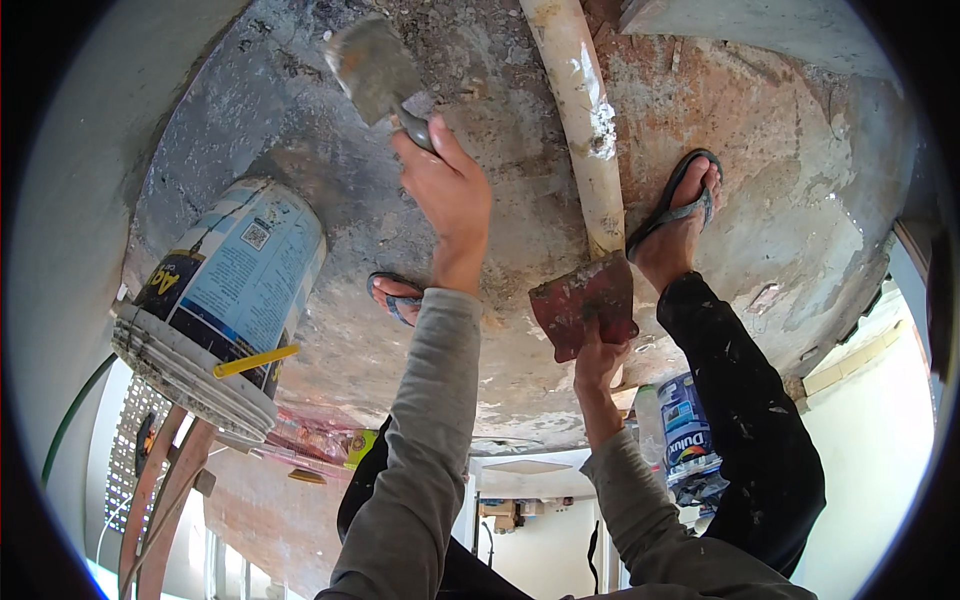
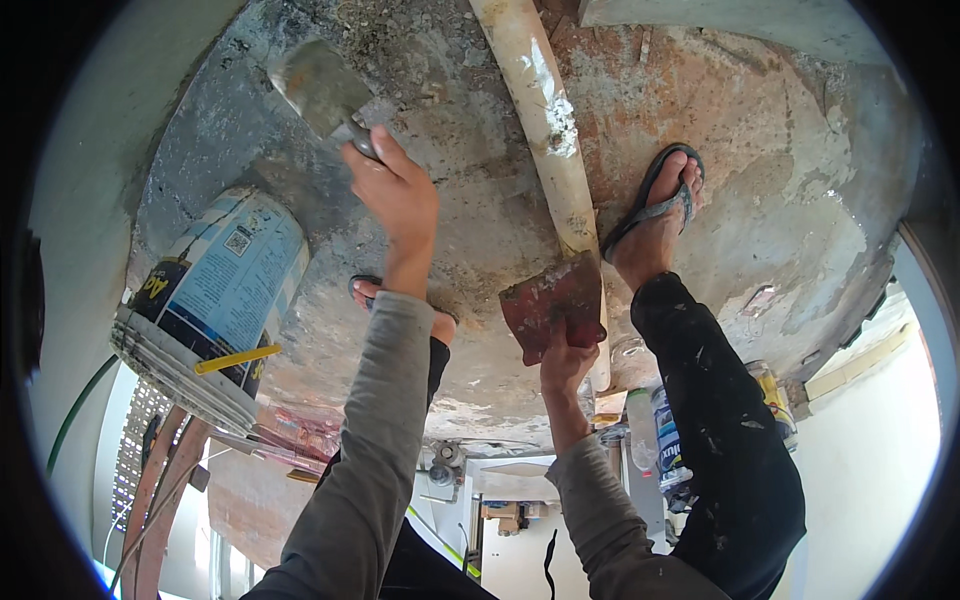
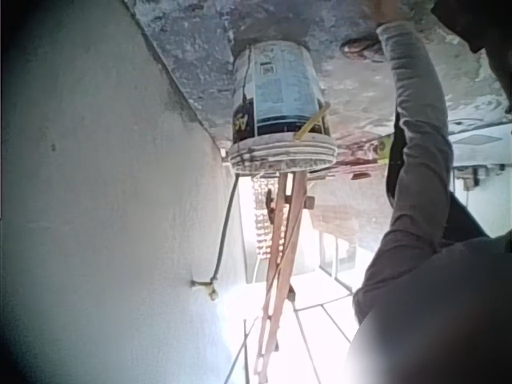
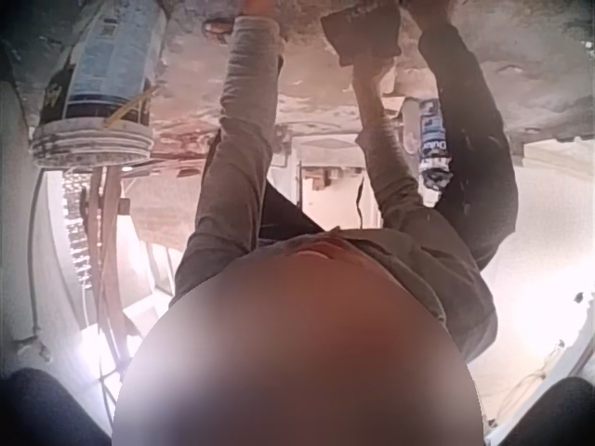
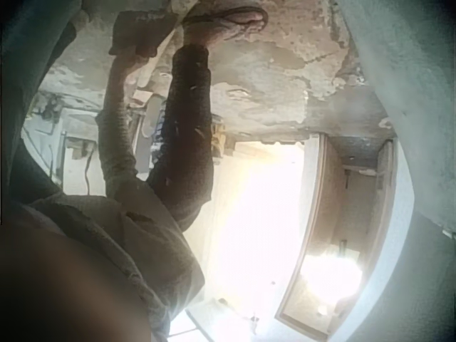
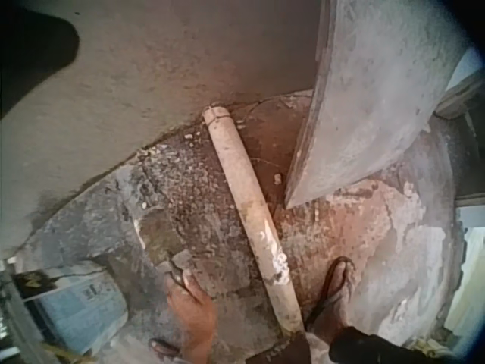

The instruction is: Applying and smoothing mortar or plaster on a concrete floor surface using a hand trowel.

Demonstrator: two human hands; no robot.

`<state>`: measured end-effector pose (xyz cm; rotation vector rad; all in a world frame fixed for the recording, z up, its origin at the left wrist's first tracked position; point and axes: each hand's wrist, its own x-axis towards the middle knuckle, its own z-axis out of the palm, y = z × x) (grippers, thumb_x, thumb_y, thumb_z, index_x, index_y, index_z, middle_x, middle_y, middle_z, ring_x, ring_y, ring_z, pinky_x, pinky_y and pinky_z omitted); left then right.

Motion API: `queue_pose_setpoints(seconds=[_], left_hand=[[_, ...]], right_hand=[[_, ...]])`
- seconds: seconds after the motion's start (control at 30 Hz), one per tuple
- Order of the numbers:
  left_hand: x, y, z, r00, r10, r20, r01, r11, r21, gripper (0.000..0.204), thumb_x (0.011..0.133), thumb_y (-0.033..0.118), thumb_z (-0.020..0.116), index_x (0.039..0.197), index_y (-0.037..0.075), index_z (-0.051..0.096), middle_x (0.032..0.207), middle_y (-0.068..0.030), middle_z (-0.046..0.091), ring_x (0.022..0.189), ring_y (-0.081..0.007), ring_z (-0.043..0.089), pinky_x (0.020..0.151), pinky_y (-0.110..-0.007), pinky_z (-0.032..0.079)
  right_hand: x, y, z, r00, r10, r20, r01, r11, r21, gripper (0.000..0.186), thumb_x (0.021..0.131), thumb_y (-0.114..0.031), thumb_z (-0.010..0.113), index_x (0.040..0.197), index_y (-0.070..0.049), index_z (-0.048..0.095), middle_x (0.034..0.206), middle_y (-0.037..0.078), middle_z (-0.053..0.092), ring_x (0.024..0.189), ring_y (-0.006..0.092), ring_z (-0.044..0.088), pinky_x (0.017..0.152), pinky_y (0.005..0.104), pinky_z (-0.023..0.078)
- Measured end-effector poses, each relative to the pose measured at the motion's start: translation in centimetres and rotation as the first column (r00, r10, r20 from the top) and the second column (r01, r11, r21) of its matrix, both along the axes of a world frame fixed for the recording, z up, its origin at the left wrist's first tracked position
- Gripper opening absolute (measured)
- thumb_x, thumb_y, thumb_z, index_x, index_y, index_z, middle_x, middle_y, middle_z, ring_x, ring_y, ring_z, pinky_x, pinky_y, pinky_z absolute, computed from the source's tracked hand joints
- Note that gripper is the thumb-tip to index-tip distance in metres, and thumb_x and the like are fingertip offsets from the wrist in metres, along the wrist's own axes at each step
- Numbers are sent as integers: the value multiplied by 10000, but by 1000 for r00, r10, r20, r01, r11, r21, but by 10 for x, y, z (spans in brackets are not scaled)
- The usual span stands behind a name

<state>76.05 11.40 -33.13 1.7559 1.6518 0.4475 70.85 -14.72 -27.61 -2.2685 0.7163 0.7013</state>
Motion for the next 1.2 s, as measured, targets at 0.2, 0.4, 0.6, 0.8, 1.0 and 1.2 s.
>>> queue_pose_setpoints(seconds=[0.2,0.4,0.6,0.8,1.0,1.2], left_hand=[[5,-11,-9,935,-254,-248,222,964,-149,344,957,275,490,936,-66,535,622,-193,576,562,-394,579,538,-438,447],[-19,13,-17,990,-102,-96,108,992,60,361,943,294,518,951,-67,531,721,-227,635,667,-406,642,584,-455,477],[-16,18,7,973,-183,-144,167,979,-117,343,944,273,509,965,-69,525,723,-251,625,667,-412,638,627,-471,486],[-41,10,-54,823,-359,-440,305,933,-191,380,941,252,516,1088,-96,474,722,-261,625,680,-425,642,578,-442,488],[-24,23,-4,976,-183,-114,168,977,-131,452,943,299,502,1160,-94,451,765,-270,629,720,-413,646,617,-490,488],[5,-4,-35,723,-566,-396,445,820,-359,371,939,282,523,1059,-67,489,741,-226,635,697,-365,656,588,-459,488]], right_hand=[[-4,-17,-14,1000,-7,9,8,998,-62,386,778,-232,732,994,66,613,928,149,659,817,224,614,753,356,480],[-7,13,-5,997,-52,-64,52,999,9,399,778,-243,734,1008,60,614,941,152,657,824,227,614,757,350,483],[-3,-2,-1,999,-12,-48,11,1000,-27,399,778,-236,731,1011,66,612,958,147,655,840,228,616,771,342,485],[-21,18,-7,998,-51,-43,52,998,23,399,782,-228,728,1003,78,599,951,157,649,828,229,614,767,341,486],[-18,-13,-8,999,3,-33,-2,999,42,405,786,-235,727,999,81,591,946,161,643,839,230,610,769,351,483],[-18,-3,-16,999,-12,-40,12,1000,17,371,788,-214,718,997,74,615,948,154,660,837,230,619,775,350,481]])
